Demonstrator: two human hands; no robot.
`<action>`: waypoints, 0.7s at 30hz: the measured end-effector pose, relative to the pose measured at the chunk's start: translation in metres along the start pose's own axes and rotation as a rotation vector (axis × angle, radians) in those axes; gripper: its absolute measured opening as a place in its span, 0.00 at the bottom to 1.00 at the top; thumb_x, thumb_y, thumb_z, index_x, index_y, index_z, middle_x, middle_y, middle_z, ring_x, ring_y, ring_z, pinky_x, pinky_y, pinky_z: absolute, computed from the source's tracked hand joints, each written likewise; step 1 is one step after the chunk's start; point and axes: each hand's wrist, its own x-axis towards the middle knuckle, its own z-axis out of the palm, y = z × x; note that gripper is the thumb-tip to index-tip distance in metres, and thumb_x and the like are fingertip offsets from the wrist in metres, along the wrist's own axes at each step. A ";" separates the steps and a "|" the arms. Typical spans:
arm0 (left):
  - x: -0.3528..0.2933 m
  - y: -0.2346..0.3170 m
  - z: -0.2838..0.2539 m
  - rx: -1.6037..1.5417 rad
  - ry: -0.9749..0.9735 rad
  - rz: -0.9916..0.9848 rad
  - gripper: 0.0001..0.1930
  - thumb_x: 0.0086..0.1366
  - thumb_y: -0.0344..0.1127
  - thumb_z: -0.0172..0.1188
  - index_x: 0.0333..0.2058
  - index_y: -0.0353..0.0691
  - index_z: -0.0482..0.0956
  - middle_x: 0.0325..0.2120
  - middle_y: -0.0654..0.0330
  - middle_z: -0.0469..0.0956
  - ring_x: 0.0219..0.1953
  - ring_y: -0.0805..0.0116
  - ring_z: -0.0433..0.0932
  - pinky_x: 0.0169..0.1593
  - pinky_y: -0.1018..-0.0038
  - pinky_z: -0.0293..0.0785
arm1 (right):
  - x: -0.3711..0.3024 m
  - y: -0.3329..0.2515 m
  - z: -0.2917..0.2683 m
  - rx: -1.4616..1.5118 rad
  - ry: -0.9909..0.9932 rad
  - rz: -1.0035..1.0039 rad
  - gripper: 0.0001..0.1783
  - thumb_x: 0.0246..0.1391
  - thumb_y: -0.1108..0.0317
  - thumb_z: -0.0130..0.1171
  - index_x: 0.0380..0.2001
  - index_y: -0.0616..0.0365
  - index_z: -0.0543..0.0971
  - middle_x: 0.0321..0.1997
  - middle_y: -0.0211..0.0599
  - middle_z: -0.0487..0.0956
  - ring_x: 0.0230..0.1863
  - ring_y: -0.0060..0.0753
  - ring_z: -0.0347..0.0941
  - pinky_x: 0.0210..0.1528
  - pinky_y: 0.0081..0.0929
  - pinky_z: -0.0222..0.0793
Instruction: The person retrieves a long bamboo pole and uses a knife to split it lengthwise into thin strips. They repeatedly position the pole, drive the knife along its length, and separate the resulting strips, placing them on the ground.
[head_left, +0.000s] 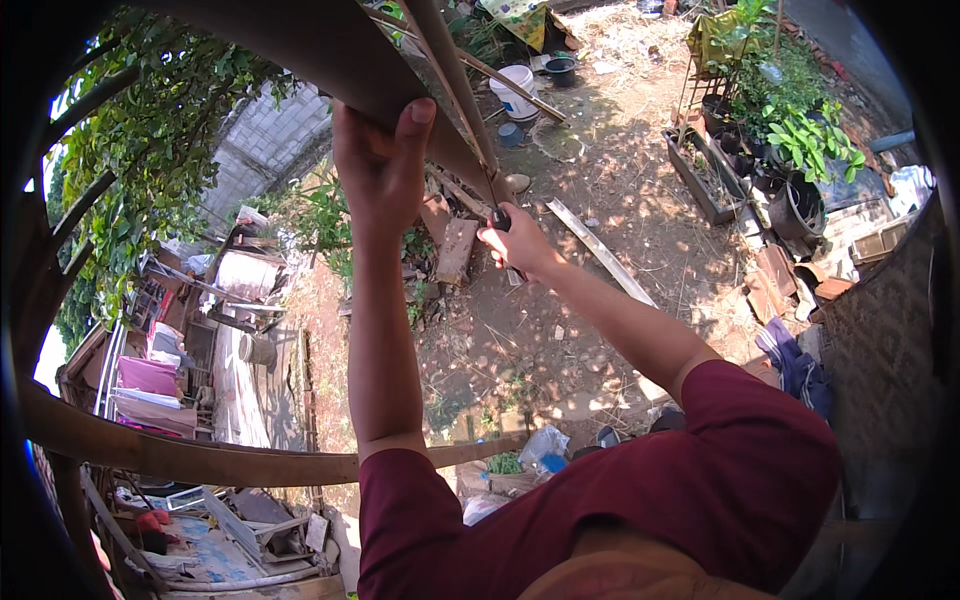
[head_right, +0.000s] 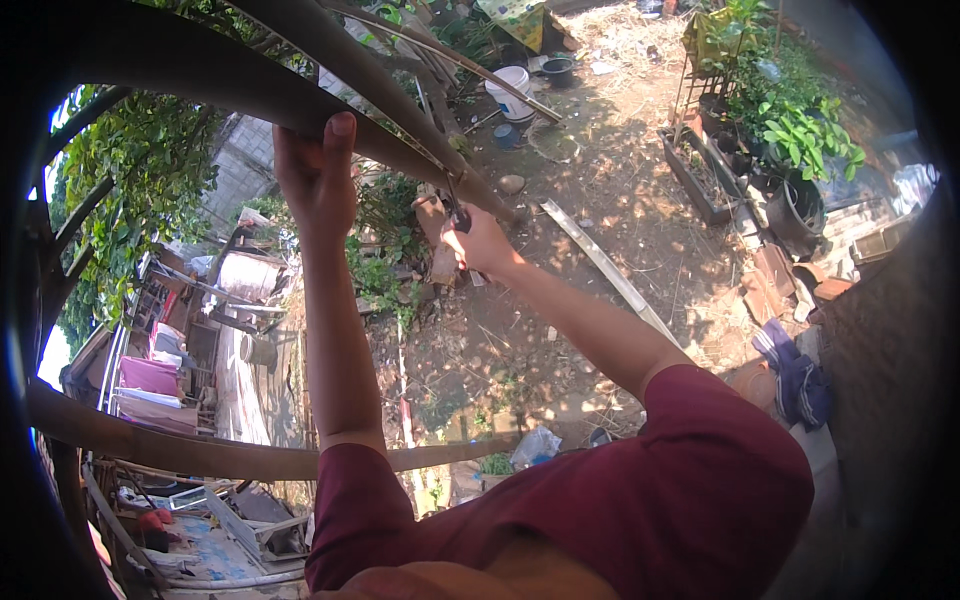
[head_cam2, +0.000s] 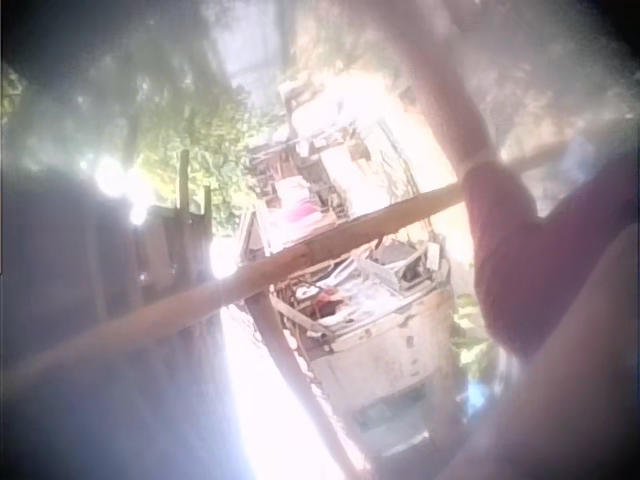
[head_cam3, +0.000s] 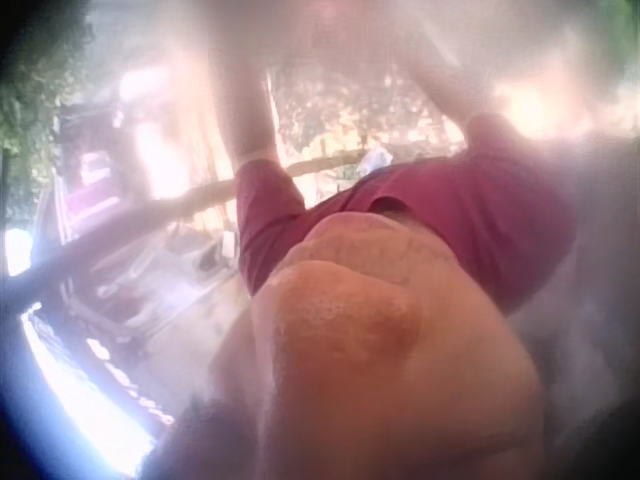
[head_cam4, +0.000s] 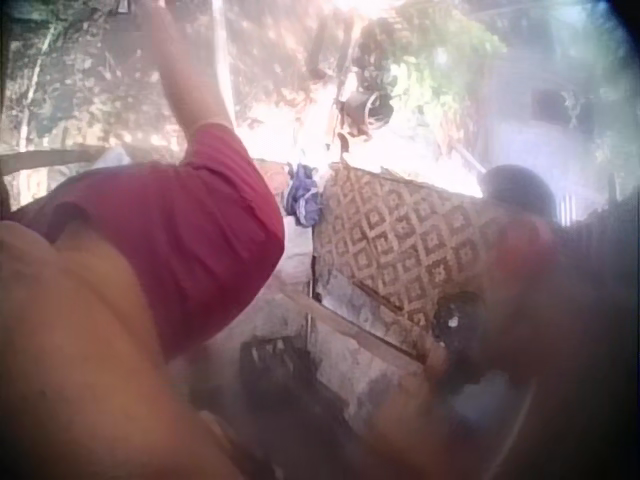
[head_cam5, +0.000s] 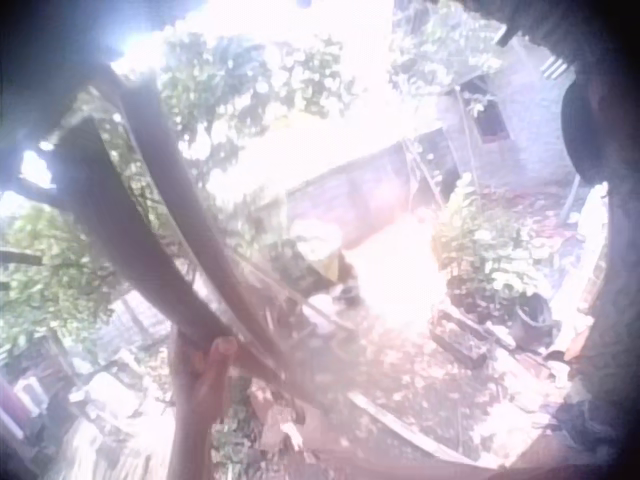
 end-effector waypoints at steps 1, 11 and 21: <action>0.006 0.003 -0.003 -0.087 -0.043 -0.026 0.22 0.66 0.31 0.65 0.54 0.34 0.66 0.41 0.61 0.77 0.43 0.75 0.75 0.49 0.77 0.71 | 0.004 -0.007 -0.013 -0.078 -0.037 0.028 0.10 0.59 0.69 0.60 0.37 0.59 0.69 0.24 0.29 0.71 0.17 0.20 0.67 0.19 0.24 0.67; 0.044 0.077 0.006 -0.051 0.526 0.044 0.37 0.70 0.72 0.34 0.33 0.41 0.75 0.25 0.63 0.75 0.27 0.74 0.77 0.31 0.73 0.77 | 0.007 0.012 -0.009 -0.364 -0.088 -0.012 0.18 0.54 0.63 0.63 0.39 0.67 0.72 0.23 0.37 0.76 0.17 0.24 0.71 0.19 0.27 0.69; -0.100 0.134 -0.096 -0.335 0.504 0.084 0.33 0.69 0.69 0.36 0.32 0.44 0.76 0.11 0.70 0.65 0.13 0.77 0.69 0.29 0.74 0.80 | 0.032 0.005 -0.013 -0.952 -0.989 0.021 0.31 0.50 0.65 0.58 0.57 0.67 0.69 0.23 0.40 0.77 0.21 0.28 0.75 0.24 0.30 0.72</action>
